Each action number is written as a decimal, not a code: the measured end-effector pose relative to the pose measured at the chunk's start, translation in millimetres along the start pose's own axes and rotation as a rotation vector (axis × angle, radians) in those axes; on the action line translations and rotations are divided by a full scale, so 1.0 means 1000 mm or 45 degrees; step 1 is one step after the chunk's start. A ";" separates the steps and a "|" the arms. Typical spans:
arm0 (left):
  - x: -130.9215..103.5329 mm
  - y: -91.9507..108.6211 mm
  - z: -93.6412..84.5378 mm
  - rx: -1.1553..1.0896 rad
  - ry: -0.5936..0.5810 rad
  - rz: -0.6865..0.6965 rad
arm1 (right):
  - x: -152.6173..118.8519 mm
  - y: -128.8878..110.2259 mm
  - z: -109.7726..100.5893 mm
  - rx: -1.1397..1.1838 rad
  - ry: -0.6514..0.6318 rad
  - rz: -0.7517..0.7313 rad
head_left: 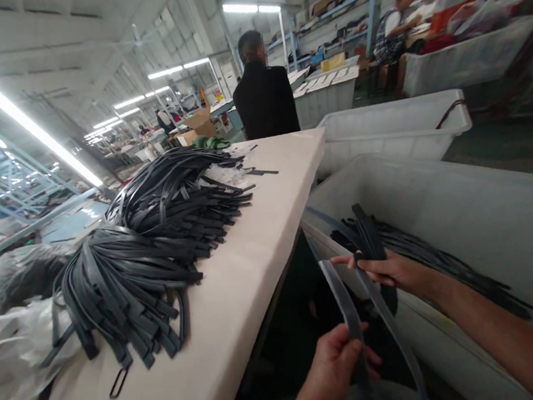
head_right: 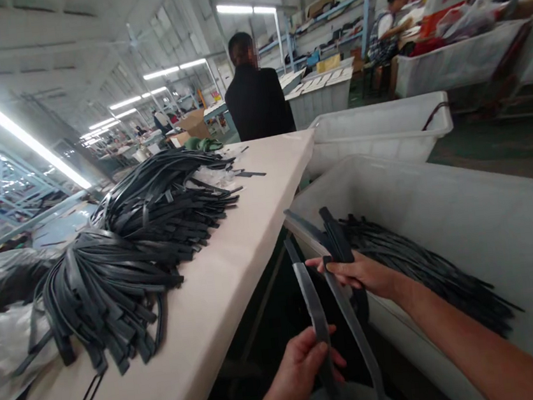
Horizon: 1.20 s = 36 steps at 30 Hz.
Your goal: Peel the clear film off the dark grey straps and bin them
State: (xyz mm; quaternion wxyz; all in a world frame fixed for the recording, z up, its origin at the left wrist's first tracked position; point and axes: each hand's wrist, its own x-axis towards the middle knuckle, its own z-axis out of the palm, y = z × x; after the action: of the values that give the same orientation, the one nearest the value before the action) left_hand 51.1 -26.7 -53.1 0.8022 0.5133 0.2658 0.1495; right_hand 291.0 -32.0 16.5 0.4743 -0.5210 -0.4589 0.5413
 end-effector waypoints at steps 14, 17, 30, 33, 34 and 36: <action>-0.003 0.050 -0.028 0.469 0.112 0.380 | -0.003 -0.034 0.047 -0.337 0.155 -0.140; -0.001 0.066 -0.007 0.447 0.084 0.499 | -0.010 -0.027 0.061 -0.314 0.180 -0.096; -0.024 0.017 -0.002 0.759 0.121 0.204 | -0.040 -0.030 0.031 -0.390 0.601 -0.097; -0.016 0.011 -0.007 0.779 0.195 0.178 | -0.039 -0.035 0.019 -0.436 0.752 -0.068; -0.013 0.011 -0.010 0.774 0.247 0.201 | -0.038 -0.038 0.014 -0.440 0.853 -0.083; -0.007 0.012 -0.018 0.726 0.361 0.271 | -0.033 -0.049 0.002 -0.413 1.084 -0.174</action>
State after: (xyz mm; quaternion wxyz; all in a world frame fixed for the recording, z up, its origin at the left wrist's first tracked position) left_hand 35.3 -12.1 -45.8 0.5612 0.7161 0.3506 0.2221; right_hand 291.1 -58.3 69.1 0.5676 -0.7330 -0.3352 0.1678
